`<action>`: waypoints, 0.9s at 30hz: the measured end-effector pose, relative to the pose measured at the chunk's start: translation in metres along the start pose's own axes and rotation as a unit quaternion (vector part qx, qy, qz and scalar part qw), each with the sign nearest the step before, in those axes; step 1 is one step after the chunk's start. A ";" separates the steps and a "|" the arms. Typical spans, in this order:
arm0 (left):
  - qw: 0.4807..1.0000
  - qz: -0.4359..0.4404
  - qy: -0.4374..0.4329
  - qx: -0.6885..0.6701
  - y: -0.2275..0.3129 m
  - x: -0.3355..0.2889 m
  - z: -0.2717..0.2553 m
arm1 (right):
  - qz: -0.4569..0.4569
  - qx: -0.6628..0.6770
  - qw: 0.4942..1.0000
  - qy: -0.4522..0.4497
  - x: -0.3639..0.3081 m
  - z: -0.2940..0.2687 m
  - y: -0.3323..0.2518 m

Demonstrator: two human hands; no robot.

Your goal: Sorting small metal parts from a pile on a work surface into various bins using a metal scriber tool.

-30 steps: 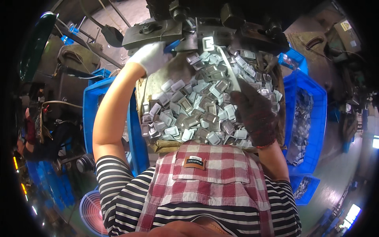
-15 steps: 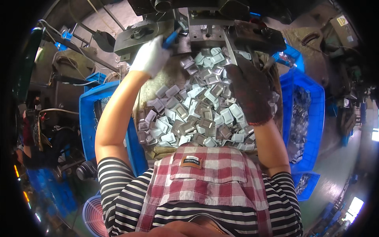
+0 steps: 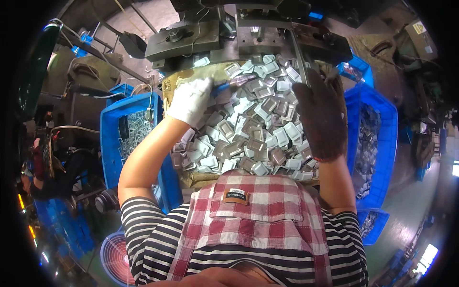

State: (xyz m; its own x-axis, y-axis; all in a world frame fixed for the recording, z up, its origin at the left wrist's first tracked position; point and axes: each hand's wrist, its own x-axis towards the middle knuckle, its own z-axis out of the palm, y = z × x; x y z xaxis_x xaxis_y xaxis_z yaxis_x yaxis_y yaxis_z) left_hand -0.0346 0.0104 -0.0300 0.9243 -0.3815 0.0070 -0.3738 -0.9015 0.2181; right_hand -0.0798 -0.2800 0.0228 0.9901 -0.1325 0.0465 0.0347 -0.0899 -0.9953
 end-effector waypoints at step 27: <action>0.974 -0.165 0.053 -0.145 0.002 0.008 -0.006 | 0.091 -0.244 0.962 -0.084 -0.059 0.015 -0.008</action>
State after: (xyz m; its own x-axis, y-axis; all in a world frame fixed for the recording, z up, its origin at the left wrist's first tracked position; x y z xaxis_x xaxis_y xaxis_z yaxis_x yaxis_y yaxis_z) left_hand -0.0276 0.0068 -0.0240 0.9990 -0.0426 -0.0123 -0.0310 -0.8699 0.4923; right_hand -0.1360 -0.2566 0.0262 0.9830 -0.0329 -0.1804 -0.1695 -0.5383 -0.8256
